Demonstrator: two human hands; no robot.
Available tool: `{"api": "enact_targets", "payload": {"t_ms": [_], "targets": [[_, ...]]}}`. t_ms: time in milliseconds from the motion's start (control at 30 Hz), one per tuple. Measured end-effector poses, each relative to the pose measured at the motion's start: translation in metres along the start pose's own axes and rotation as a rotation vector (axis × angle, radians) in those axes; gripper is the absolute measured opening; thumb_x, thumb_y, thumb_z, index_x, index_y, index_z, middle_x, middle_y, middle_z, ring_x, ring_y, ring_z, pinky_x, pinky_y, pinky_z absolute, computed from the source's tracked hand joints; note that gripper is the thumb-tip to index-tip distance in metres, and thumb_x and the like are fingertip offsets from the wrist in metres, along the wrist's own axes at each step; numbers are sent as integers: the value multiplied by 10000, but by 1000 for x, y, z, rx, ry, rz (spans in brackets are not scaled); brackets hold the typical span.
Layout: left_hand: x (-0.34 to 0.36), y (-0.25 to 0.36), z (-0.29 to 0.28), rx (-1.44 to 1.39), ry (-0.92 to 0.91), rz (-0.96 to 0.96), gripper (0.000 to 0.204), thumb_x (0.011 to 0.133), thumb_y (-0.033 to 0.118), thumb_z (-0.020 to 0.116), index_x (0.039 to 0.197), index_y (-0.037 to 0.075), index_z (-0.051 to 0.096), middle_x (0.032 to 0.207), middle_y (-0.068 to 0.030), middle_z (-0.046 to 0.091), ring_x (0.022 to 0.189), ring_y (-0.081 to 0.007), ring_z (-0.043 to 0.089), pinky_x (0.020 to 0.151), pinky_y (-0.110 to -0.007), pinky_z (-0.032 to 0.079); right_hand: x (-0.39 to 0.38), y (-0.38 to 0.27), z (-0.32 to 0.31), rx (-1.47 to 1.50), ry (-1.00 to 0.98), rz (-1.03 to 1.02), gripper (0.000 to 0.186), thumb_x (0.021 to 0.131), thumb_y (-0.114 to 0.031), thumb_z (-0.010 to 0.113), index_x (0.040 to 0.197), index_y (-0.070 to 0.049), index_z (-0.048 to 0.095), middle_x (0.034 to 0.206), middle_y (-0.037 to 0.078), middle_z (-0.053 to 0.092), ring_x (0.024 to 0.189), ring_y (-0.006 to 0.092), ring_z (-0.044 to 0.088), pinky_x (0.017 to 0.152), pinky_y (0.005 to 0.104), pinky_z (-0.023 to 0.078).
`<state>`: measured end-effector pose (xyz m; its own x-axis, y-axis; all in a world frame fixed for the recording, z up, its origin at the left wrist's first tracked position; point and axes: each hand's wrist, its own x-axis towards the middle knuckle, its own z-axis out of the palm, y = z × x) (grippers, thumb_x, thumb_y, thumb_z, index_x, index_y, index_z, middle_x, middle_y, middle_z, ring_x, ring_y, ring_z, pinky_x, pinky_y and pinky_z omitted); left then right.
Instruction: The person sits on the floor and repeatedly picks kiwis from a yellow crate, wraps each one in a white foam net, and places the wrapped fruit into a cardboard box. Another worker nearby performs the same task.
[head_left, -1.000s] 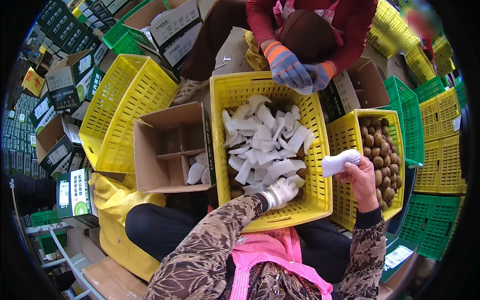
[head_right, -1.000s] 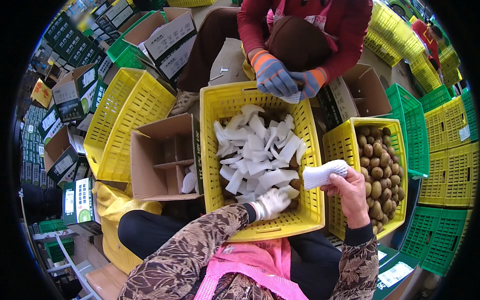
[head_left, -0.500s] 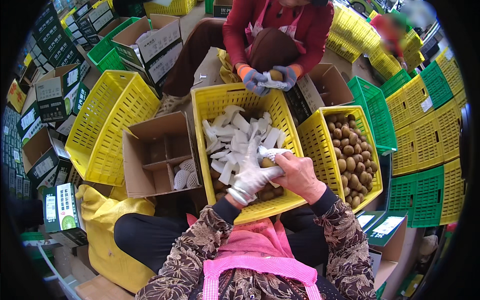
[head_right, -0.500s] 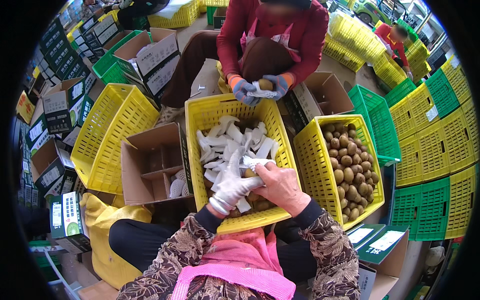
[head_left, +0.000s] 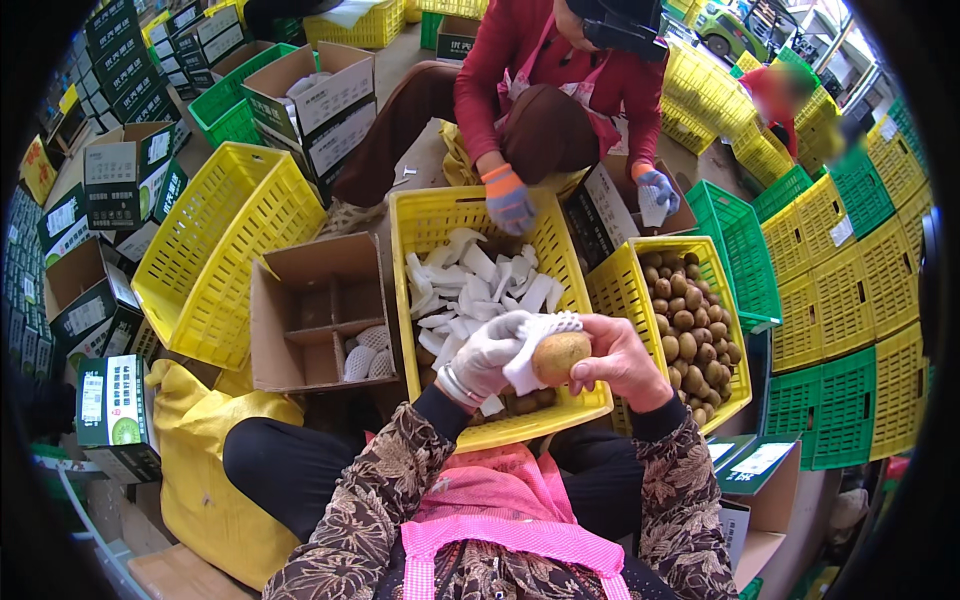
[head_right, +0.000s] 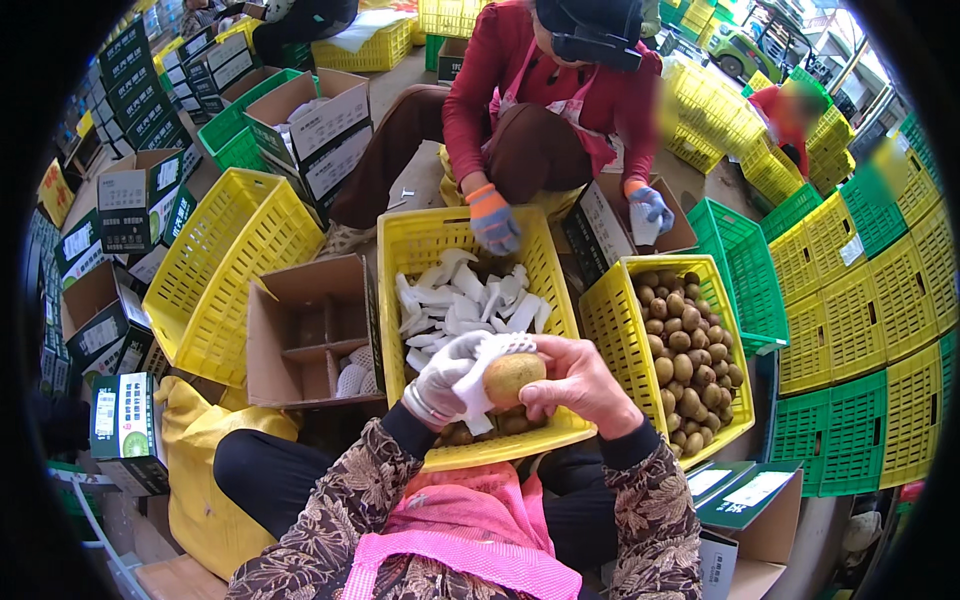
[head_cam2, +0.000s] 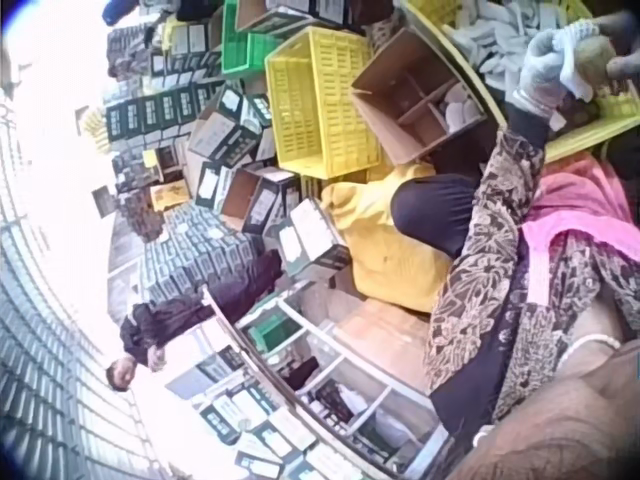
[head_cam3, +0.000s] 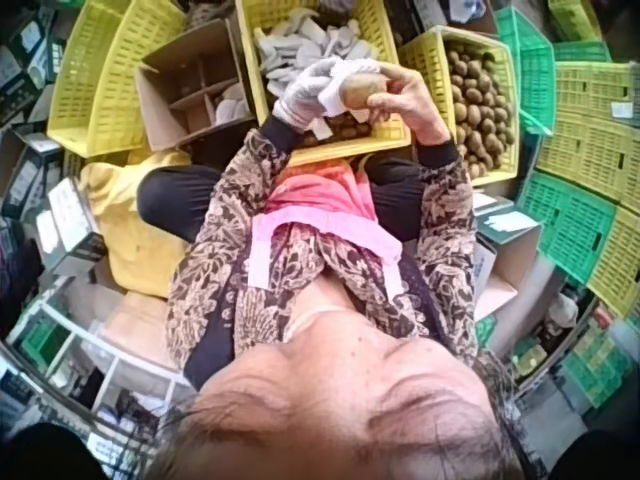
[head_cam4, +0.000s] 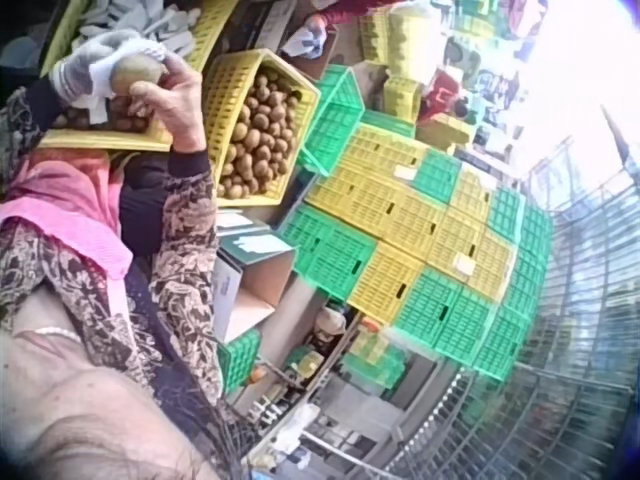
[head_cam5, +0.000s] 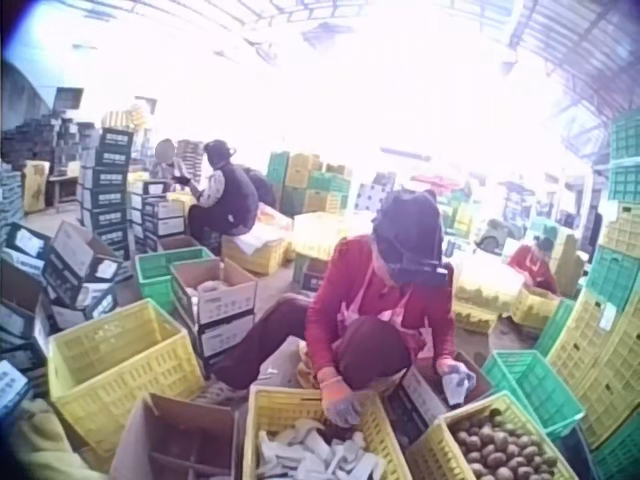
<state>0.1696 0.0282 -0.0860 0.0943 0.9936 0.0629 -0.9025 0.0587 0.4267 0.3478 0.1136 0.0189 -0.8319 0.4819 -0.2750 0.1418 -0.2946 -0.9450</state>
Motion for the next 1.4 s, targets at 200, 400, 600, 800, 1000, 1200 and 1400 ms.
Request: {"api": "enact_targets", "payload": {"t_ms": [200,400,600,800,1000,1200,1400], "targets": [[-5,-12,33,857,236,250,119,826,97,720,892,34,644,771,18,628,676,-37,553,580,-211,461,14,15,-6,-1097,459,-517,497,678,-82,802,1130,-19,605,928,96,674,693,166,666,582,264,524],[3,-22,32,173,424,310,287,934,298,608,1094,61,589,862,-23,652,741,-119,630,721,-274,518,32,24,-5,-1240,658,-885,466,661,-119,800,1077,-44,604,917,131,664,731,271,660,616,342,532],[18,-18,-7,-150,464,213,160,922,212,619,1035,99,610,915,1,644,788,-130,624,635,-254,524,42,55,28,-1419,335,-710,628,684,-131,756,1256,-26,519,1187,200,575,1039,364,583,879,435,465],[-16,105,-99,807,1135,255,606,675,151,772,1209,9,523,1030,-122,617,827,-186,630,739,-300,551,39,46,24,-1305,324,-592,576,721,-141,746,1248,-46,535,1049,156,637,957,321,619,808,388,496],[-84,127,-234,1428,1254,-448,592,667,366,733,1114,7,588,878,-176,662,981,-313,629,907,-375,487,51,44,16,-1159,281,-569,454,751,-133,728,1172,-42,583,939,139,661,822,301,639,712,363,518],[-80,127,-209,1891,1330,-576,586,663,428,757,1075,32,627,1121,-199,623,1094,-329,593,933,-414,480,52,46,8,-1213,295,-538,366,747,-129,726,1088,-51,617,891,126,658,787,294,638,678,360,515],[-89,135,-212,1777,1171,-843,569,706,457,745,1107,65,645,1106,-191,649,1059,-338,617,911,-401,491,56,58,3,-1240,170,-447,291,732,-125,727,999,-57,633,778,104,633,692,288,622,617,379,500]]}}
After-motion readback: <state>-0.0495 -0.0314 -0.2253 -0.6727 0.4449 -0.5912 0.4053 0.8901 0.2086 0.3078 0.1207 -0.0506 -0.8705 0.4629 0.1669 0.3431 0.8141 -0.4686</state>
